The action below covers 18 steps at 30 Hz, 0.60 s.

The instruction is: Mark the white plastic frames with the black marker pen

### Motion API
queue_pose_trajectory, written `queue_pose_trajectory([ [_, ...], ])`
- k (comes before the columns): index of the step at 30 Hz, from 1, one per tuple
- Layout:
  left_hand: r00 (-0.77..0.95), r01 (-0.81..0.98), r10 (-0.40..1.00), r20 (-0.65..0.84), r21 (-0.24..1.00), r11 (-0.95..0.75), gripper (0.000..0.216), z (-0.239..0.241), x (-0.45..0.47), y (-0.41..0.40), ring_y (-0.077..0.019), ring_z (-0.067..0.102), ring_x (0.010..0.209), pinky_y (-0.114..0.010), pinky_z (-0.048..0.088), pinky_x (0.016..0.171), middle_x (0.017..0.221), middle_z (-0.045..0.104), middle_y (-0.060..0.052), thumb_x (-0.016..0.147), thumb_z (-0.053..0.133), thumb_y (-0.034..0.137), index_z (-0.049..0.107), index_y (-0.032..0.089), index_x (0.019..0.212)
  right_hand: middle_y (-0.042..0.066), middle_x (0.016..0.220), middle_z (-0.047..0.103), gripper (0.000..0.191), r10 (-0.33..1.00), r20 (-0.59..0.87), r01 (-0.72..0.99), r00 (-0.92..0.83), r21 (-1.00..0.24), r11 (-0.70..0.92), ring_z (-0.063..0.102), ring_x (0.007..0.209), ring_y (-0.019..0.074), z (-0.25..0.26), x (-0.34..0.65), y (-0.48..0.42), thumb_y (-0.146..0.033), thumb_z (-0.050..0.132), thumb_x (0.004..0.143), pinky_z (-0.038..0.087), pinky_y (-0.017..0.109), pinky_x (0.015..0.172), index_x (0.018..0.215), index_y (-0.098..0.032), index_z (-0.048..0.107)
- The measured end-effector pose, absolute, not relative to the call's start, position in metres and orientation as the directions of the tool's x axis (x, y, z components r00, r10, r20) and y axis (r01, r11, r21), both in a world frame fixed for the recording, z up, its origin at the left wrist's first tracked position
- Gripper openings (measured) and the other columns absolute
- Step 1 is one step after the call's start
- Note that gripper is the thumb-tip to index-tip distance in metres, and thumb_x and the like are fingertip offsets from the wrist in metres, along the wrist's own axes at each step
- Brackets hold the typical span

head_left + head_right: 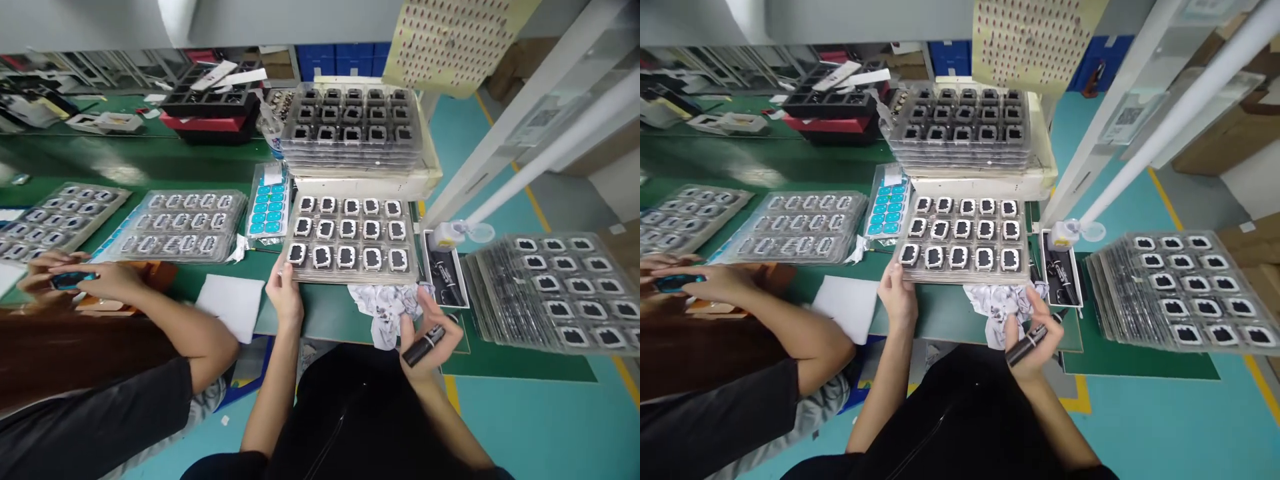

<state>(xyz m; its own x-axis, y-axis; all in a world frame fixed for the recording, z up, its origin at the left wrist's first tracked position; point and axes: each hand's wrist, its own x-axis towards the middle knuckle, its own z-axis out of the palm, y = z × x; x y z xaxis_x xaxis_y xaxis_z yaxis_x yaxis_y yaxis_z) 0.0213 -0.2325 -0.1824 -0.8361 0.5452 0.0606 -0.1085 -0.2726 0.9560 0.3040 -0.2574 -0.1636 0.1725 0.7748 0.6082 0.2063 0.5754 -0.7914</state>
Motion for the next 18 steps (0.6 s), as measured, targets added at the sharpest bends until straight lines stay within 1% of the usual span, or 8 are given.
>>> queue_pose_trajectory([
  [1,-0.841,-0.095,0.537,0.073,0.955,-0.279,0.067,-0.181,0.018,-0.233,-0.0356,0.076,0.147,-0.050,0.054,0.135,0.145,0.085,-0.017,0.098,0.086,0.070,0.085,0.018,0.141,0.021,0.164,0.073,0.046,0.805,0.567,0.255,0.174,-0.816,0.519,0.070,0.159,0.0379,-0.163,0.306,-0.251,-0.019,0.087,0.098,0.058,0.075,0.131,0.129,-0.029,0.055],
  [2,-0.840,-0.077,0.536,0.089,0.957,-0.280,0.069,-0.179,0.014,-0.233,-0.0355,0.076,0.148,-0.049,0.054,0.135,0.144,0.085,-0.017,0.098,0.086,0.071,0.085,0.018,0.142,0.023,0.167,0.070,0.044,0.835,0.524,0.279,0.168,-0.838,0.469,0.069,0.160,0.0380,-0.161,0.307,-0.245,-0.023,0.087,0.100,0.056,0.074,0.133,0.130,-0.028,0.056],
  [3,-0.834,-0.056,0.541,0.107,0.960,-0.276,0.071,-0.176,0.011,-0.233,-0.0355,0.075,0.149,-0.049,0.054,0.135,0.145,0.085,-0.017,0.098,0.085,0.073,0.085,0.018,0.143,0.024,0.167,0.070,0.041,0.866,0.477,0.291,0.149,-0.858,0.423,0.070,0.159,0.0373,-0.160,0.307,-0.240,-0.027,0.086,0.101,0.056,0.071,0.132,0.129,-0.028,0.056],
  [5,-0.816,0.005,0.559,0.148,0.968,-0.249,0.074,-0.172,0.005,-0.236,-0.0358,0.073,0.152,-0.048,0.053,0.136,0.149,0.083,-0.018,0.100,0.082,0.076,0.083,0.018,0.146,0.025,0.166,0.072,0.038,0.895,0.438,0.337,0.081,-0.858,0.389,0.075,0.152,0.0361,-0.157,0.304,-0.231,-0.034,0.085,0.103,0.062,0.063,0.126,0.127,-0.028,0.057],
  [8,-0.770,0.097,0.609,0.188,0.979,-0.179,0.073,-0.169,0.000,-0.243,-0.0363,0.071,0.156,-0.046,0.052,0.137,0.154,0.081,-0.019,0.104,0.078,0.076,0.083,0.017,0.147,0.023,0.171,0.068,0.035,0.899,0.434,0.417,0.050,-0.827,0.376,0.074,0.154,0.0353,-0.154,0.300,-0.219,-0.038,0.084,0.102,0.064,0.057,0.122,0.122,-0.030,0.057],
  [12,-0.734,0.148,0.656,0.175,0.984,-0.097,0.077,-0.172,0.002,-0.250,-0.0366,0.068,0.159,-0.046,0.048,0.140,0.157,0.079,-0.019,0.104,0.076,0.079,0.081,0.017,0.149,0.022,0.163,0.075,0.033,0.907,0.417,0.456,0.048,-0.817,0.352,0.074,0.154,0.0359,-0.156,0.300,-0.208,-0.042,0.082,0.103,0.064,0.056,0.119,0.120,-0.031,0.055],
  [16,-0.756,0.138,0.629,0.182,0.983,-0.119,0.089,-0.177,0.004,-0.251,-0.0349,0.067,0.161,-0.045,0.048,0.140,0.173,0.068,-0.019,0.102,0.078,0.081,0.066,0.022,0.168,0.022,0.163,0.074,0.031,0.901,0.433,0.481,0.028,-0.796,0.368,0.076,0.150,0.0351,-0.161,0.302,-0.206,-0.039,0.080,0.104,0.065,0.056,0.117,0.119,-0.031,0.054],
  [18,-0.751,0.130,0.635,0.180,0.984,-0.126,0.091,-0.179,0.004,-0.252,-0.0348,0.068,0.160,-0.045,0.049,0.139,0.173,0.068,-0.019,0.101,0.081,0.079,0.064,0.022,0.169,0.024,0.166,0.071,0.032,0.879,0.476,0.501,0.030,-0.768,0.398,0.074,0.152,0.0362,-0.162,0.303,-0.209,-0.036,0.081,0.104,0.063,0.059,0.121,0.121,-0.031,0.054],
])
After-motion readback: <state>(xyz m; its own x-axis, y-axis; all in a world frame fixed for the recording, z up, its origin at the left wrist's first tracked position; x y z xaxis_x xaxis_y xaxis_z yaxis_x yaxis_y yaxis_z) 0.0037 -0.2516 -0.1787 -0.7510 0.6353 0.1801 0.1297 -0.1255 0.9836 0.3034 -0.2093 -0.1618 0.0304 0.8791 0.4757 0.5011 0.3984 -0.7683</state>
